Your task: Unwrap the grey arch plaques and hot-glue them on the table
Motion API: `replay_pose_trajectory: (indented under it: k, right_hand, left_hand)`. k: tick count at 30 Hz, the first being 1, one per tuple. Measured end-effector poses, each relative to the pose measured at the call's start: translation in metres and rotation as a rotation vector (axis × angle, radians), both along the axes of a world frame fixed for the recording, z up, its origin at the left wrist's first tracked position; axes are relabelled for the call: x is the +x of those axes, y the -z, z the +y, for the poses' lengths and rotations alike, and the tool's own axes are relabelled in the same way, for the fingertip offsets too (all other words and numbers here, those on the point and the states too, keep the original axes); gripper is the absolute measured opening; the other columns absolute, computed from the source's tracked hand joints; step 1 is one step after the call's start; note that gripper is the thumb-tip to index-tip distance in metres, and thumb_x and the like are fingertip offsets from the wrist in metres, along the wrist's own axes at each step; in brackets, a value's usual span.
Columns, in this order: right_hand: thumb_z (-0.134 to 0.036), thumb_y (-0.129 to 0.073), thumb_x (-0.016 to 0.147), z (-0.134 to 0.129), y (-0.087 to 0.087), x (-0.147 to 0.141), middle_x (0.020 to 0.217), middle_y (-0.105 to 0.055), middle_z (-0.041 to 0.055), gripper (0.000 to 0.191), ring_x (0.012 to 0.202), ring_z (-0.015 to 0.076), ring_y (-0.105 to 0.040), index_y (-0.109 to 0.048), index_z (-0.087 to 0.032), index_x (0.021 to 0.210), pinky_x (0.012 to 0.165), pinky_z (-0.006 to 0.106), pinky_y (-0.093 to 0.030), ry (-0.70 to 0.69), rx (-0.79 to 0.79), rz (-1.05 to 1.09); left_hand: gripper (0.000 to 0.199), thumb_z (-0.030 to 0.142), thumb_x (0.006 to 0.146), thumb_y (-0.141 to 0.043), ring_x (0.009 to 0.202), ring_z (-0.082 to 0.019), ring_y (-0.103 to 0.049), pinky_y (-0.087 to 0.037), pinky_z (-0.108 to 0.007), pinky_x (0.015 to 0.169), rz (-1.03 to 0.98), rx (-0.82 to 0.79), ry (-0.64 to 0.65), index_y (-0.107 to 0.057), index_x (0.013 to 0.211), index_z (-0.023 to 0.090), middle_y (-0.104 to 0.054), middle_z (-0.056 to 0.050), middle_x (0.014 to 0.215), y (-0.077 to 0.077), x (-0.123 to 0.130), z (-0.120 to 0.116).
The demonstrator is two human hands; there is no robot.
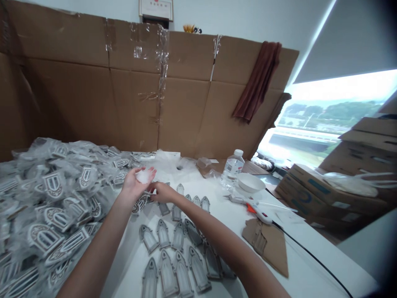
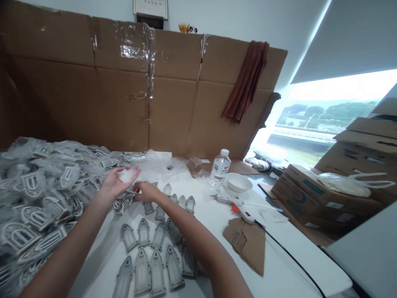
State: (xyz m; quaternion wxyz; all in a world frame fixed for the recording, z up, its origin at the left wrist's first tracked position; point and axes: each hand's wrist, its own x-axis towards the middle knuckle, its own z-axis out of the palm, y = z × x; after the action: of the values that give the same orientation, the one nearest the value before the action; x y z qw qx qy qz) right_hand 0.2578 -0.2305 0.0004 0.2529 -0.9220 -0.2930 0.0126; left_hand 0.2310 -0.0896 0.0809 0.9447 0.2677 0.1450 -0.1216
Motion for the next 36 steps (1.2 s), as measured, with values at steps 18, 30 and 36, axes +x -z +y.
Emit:
replay_pose_trajectory:
  k: [18, 30, 36]
  right_hand:
    - [-0.015, -0.058, 0.074, -0.008, -0.008, -0.007, 0.092, -0.069, 0.0038, 0.031, 0.065, 0.0086, -0.058, -0.071, -0.013, 0.102, 0.065, 0.018, -0.044, -0.302, 0.055, 0.325]
    - [-0.024, -0.042, 0.082, -0.004, -0.027, -0.018, 0.092, -0.060, 0.0044, 0.032, 0.066, 0.0094, -0.050, -0.062, -0.013, 0.104, 0.065, 0.021, -0.040, 0.301, 0.423, -0.102]
    - [-0.024, -0.061, 0.070, -0.001, -0.042, -0.023, 0.104, -0.060, 0.0005, 0.029, 0.067, 0.0077, -0.048, -0.067, -0.021, 0.098, 0.067, 0.021, -0.040, 0.150, 0.375, -0.298]
  left_hand:
    - [0.006, 0.009, 0.074, -0.044, 0.114, -0.032, -0.056, -0.059, -0.037, 0.075, -0.028, -0.007, 0.010, -0.048, 0.078, 0.012, -0.058, -0.021, 0.110, 0.002, -0.002, -0.003]
    - [0.007, 0.011, 0.074, -0.044, 0.097, -0.028, -0.063, -0.058, -0.033, 0.067, -0.011, 0.039, 0.013, -0.050, 0.077, 0.012, -0.060, -0.019, 0.098, 0.011, 0.006, -0.004]
    - [0.008, 0.010, 0.075, -0.043, 0.067, -0.018, -0.061, -0.054, -0.029, 0.057, -0.033, 0.049, 0.026, -0.050, 0.071, 0.012, -0.058, -0.010, 0.074, 0.017, 0.012, -0.005]
